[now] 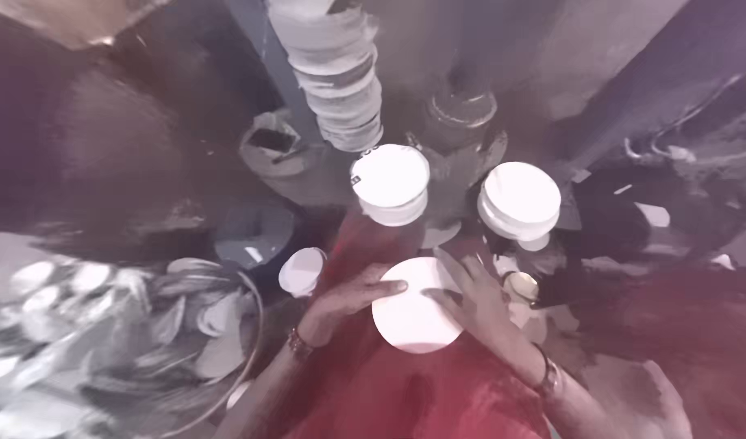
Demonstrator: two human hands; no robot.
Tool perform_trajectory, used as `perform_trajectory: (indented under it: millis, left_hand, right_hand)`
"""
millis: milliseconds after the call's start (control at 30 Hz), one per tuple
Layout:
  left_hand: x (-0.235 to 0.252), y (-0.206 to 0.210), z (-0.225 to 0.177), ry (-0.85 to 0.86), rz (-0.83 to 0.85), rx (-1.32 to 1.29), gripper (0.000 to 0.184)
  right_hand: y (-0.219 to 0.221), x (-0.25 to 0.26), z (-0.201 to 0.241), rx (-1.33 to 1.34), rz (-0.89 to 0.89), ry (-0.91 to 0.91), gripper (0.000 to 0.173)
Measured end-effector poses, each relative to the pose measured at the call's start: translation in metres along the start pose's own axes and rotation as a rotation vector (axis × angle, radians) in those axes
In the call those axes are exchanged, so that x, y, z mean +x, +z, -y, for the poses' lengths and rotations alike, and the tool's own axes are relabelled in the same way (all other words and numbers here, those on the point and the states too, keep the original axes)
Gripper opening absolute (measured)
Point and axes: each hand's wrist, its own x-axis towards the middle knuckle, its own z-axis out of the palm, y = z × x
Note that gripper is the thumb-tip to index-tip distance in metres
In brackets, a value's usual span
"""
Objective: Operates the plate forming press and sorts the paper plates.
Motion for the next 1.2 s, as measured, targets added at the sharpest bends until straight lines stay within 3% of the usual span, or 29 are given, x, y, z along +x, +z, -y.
perform_trajectory:
  millis: [100,133,267,367,433,500,567,667,767,867,967,1033,1100,1200]
  left_hand:
    - [-0.022,0.011,0.001,-0.05,-0.203,0.056,0.054]
    - [-0.026,0.015,0.0,-0.08,-0.249,0.047,0.057]
    - [-0.036,0.024,-0.005,-0.083,-0.296,-0.026,0.044]
    - [-0.038,0.018,-0.007,-0.029,-0.256,-0.018,0.039]
    - [-0.037,0.012,-0.007,0.007,-0.215,-0.021,0.028]
    - [-0.034,0.009,-0.009,0.03,-0.167,-0.02,0.021]
    - [-0.029,0.009,-0.004,0.114,-0.23,0.035,0.016]
    - [-0.02,0.01,0.0,0.25,-0.383,0.219,0.017]
    - [-0.016,0.011,-0.006,0.209,-0.508,0.367,0.019]
    - [-0.012,0.013,-0.01,0.219,-0.615,0.495,0.021]
    - [-0.013,0.014,-0.007,0.292,-0.575,0.45,0.019]
    - [-0.013,0.017,-0.006,0.341,-0.478,0.408,0.032]
    - [-0.015,0.023,-0.008,0.376,-0.38,0.373,0.042]
    - [-0.031,0.037,-0.018,0.294,-0.366,0.241,0.029]
  right_hand:
    - [0.008,-0.011,0.011,-0.089,-0.056,-0.094,0.042]
    - [0.012,-0.016,0.011,-0.096,-0.095,-0.134,0.036]
    - [0.007,-0.035,0.012,0.002,-0.182,-0.444,0.008]
    - [-0.032,-0.039,0.021,0.129,-0.036,-0.648,0.018]
    - [-0.065,-0.039,0.024,0.19,-0.032,-0.458,0.027]
    - [-0.083,-0.035,0.013,0.2,-0.24,-0.199,0.021]
    - [-0.096,-0.011,0.002,0.264,-0.436,-0.115,0.02]
    - [-0.106,0.01,-0.003,0.384,-0.41,-0.095,0.028]
    - [-0.094,0.01,-0.009,0.2,-0.36,-0.133,0.024]
    - [-0.079,0.009,-0.009,0.24,-0.298,-0.093,0.027]
    - [-0.061,0.005,-0.001,0.401,-0.193,0.018,0.033]
    - [-0.049,0.003,0.006,0.398,-0.157,0.005,0.037]
    - [-0.036,-0.002,0.015,0.279,-0.167,-0.068,0.035]
    - [-0.014,-0.008,0.025,-0.035,-0.329,-0.202,0.024]
